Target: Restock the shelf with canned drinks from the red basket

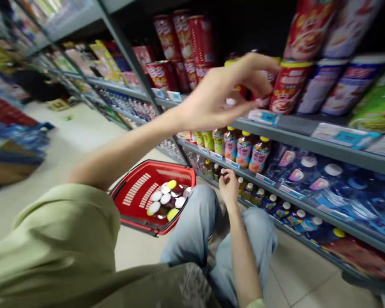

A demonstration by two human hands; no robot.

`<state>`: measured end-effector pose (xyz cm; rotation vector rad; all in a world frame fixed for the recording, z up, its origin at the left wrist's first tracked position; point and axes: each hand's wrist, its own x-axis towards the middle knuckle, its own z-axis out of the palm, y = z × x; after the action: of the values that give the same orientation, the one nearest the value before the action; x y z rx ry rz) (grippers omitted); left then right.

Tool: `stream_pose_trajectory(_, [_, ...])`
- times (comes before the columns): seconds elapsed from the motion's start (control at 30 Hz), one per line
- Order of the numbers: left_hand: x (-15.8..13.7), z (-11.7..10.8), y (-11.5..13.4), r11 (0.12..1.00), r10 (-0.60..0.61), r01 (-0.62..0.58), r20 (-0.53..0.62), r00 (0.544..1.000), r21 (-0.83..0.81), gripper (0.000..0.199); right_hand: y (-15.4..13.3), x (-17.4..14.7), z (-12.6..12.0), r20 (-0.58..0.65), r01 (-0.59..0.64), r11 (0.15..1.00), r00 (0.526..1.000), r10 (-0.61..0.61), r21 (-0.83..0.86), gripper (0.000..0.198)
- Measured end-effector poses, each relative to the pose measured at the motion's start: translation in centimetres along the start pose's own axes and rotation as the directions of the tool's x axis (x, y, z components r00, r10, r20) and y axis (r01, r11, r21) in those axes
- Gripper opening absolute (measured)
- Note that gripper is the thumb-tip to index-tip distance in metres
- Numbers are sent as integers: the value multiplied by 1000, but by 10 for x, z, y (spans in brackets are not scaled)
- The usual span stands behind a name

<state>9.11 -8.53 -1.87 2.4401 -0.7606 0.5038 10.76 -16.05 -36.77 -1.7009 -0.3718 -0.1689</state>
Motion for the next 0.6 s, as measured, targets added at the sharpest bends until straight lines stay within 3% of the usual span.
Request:
stream_pose_trajectory(0.03, [-22,-15,-18,988,-156,154,-111,982,-19,43,1,-2,1,5,3,1000,1000,-3,14,25])
stream_pose_trajectory(0.07, [-43,-27,-40,961,-275,265,-243,930,-74,39,1,-4,3,14,4,1000,1000,-4,27,27])
stream_pose_trajectory(0.13, [-84,-46,-93,927,-373,312,-421,827,-209,39,0,-9,9,50,4,999,999,-6,36,27])
stream_pose_trajectory(0.2, [-127,-59,-147,911,-411,327,-491,768,-250,39,-2,-14,15,123,23,1000,992,-24,12,25])
stream_pose_trajectory(0.27, [-175,-66,-196,871,-487,428,-529,695,-240,33,-1,-20,21,254,87,995,965,-72,-48,22])
stream_pose_trajectory(0.33, [-226,-66,-232,775,-605,603,-499,620,-190,31,2,-26,28,409,205,969,902,-134,-134,19])
stream_pose_trajectory(0.4, [-277,-58,-256,595,-771,793,-370,517,-130,31,7,-31,36,516,293,938,841,-162,-183,23])
stream_pose_trajectory(0.53, [-364,-22,-268,219,-968,975,-132,213,-30,35,19,-39,52,564,213,964,821,-89,-157,34])
stream_pose_trajectory(0.6, [-398,2,-261,114,-990,993,-84,111,-34,43,22,-39,58,571,161,976,820,-49,-147,35])
